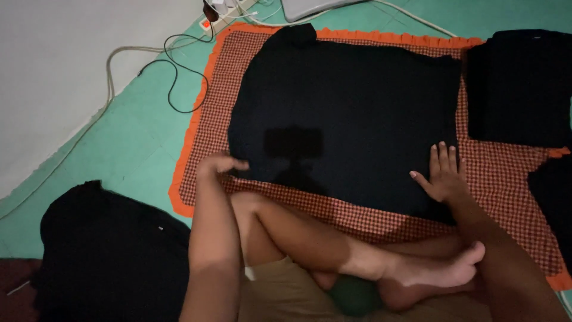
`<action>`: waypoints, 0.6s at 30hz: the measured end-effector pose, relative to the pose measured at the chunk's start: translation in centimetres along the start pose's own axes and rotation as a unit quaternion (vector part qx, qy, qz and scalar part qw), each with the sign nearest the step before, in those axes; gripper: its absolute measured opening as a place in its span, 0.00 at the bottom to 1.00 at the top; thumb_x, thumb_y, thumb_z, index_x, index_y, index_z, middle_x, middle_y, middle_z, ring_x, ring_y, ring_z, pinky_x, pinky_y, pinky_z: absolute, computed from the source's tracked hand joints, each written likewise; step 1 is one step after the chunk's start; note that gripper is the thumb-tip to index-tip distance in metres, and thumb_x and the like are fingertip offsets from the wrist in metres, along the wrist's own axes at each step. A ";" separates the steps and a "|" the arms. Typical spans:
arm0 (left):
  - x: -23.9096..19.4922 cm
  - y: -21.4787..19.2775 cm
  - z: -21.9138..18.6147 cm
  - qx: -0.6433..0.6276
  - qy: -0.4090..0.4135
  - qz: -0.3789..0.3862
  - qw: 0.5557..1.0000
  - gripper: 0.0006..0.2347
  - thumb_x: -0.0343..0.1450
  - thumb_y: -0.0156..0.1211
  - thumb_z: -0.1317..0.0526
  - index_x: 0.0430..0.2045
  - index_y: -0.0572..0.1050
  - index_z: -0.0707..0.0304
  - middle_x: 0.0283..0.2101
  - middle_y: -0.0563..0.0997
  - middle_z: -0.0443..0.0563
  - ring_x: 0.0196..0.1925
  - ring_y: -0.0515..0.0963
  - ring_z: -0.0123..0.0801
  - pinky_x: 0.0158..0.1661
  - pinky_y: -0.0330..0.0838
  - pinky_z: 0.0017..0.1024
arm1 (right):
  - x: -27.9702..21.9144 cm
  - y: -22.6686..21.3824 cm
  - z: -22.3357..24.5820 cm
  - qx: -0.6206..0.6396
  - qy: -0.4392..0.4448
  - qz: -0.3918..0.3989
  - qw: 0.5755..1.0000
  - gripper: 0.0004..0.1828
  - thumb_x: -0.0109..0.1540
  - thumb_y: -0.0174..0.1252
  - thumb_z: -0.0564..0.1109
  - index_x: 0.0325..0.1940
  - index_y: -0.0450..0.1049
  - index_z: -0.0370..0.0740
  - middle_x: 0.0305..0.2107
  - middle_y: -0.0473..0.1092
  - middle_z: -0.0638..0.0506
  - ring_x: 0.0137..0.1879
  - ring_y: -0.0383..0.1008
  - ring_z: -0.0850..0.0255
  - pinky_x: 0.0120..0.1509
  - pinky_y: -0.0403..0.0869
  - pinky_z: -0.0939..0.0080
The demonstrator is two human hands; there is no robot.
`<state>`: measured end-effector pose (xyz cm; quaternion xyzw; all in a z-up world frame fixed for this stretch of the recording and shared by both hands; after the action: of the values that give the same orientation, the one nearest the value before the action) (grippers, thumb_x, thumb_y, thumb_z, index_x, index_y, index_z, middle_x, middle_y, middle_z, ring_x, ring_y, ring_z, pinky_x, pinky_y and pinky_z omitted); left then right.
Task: The person folds a black t-shirt on a checkered mat, smoothing it out and folding it into a compact rectangle. They then pick up another black t-shirt, unfold it, and smooth it out on the mat.
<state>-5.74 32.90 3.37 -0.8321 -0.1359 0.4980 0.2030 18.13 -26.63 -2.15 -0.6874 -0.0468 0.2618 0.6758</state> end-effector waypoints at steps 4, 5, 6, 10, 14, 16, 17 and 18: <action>-2.9 0.3 -0.2 0.123 -0.029 0.047 0.991 0.41 0.56 0.80 0.62 0.64 0.67 0.82 0.65 0.69 0.81 0.65 0.70 0.73 0.51 0.74 0.64 | -0.1 0.1 -0.2 -0.005 -0.005 0.024 1.000 0.57 0.63 0.24 0.86 0.83 0.29 0.47 0.79 0.27 0.45 0.84 0.24 0.46 0.84 0.31 0.34; -1.9 -0.1 0.1 0.147 -0.006 0.022 0.989 0.35 0.59 0.77 0.62 0.60 0.70 0.85 0.61 0.72 0.82 0.63 0.72 0.72 0.52 0.73 0.63 | 0.1 0.0 -0.2 -0.007 -0.004 0.027 1.000 0.57 0.63 0.24 0.86 0.83 0.28 0.47 0.79 0.27 0.45 0.84 0.23 0.47 0.83 0.29 0.35; -0.9 -0.5 0.4 0.171 0.017 -0.004 0.985 0.30 0.62 0.75 0.62 0.55 0.73 0.87 0.58 0.75 0.84 0.61 0.74 0.72 0.54 0.72 0.63 | 0.3 -0.1 -0.3 -0.009 -0.003 0.030 0.999 0.58 0.63 0.23 0.87 0.83 0.28 0.47 0.79 0.26 0.45 0.84 0.22 0.48 0.83 0.28 0.36; 1.1 -1.3 0.7 0.122 0.087 -0.055 0.987 0.10 0.61 0.72 0.59 0.33 0.86 0.58 0.40 0.87 0.48 0.48 0.83 0.39 0.52 0.72 0.32 | -0.6 -2.1 1.4 0.039 0.029 0.045 0.998 0.58 0.59 0.26 0.82 0.81 0.25 0.44 0.79 0.21 0.48 0.83 0.17 0.48 0.81 0.28 0.34; -0.6 -1.3 -1.7 -0.118 0.278 -0.089 0.949 0.13 0.66 0.59 0.70 0.44 0.79 0.60 0.48 0.83 0.45 0.51 0.81 0.36 0.54 0.70 0.31 | -1.0 -2.4 1.7 0.045 0.025 0.047 0.998 0.58 0.60 0.27 0.81 0.81 0.28 0.42 0.79 0.24 0.46 0.83 0.19 0.47 0.81 0.31 0.32; -0.8 -0.9 -2.1 -0.185 0.330 -0.088 0.921 0.15 0.67 0.57 0.72 0.48 0.78 0.62 0.51 0.82 0.47 0.54 0.81 0.36 0.56 0.72 0.33 | -1.0 -2.2 1.5 0.051 0.014 0.025 0.998 0.58 0.60 0.28 0.81 0.81 0.29 0.41 0.79 0.26 0.45 0.83 0.21 0.46 0.80 0.32 0.31; -1.2 -0.8 -2.4 -0.233 0.346 -0.078 0.905 0.18 0.69 0.54 0.72 0.54 0.74 0.64 0.57 0.79 0.50 0.59 0.78 0.38 0.61 0.70 0.33 | -0.9 -2.0 1.4 0.046 0.013 0.024 0.999 0.58 0.59 0.27 0.81 0.81 0.29 0.42 0.79 0.25 0.46 0.83 0.21 0.47 0.80 0.32 0.31; -1.6 -0.8 -2.7 -0.280 0.362 -0.068 0.887 0.20 0.71 0.51 0.73 0.60 0.70 0.66 0.63 0.75 0.53 0.64 0.75 0.40 0.66 0.67 0.33 | -0.7 -1.8 1.3 0.041 0.012 0.022 0.999 0.59 0.59 0.27 0.82 0.81 0.28 0.42 0.79 0.24 0.47 0.83 0.21 0.47 0.80 0.33 0.31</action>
<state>-4.09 32.37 6.12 -0.9655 -0.2430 0.0890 0.0304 17.51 -25.60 -0.12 -0.6632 -0.0125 0.2701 0.6978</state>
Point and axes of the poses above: each hand's wrist, its own x-axis towards the middle knuckle, its own y-axis out of the palm, z = x × y, the point moved 5 cm from there along x, towards the middle knuckle
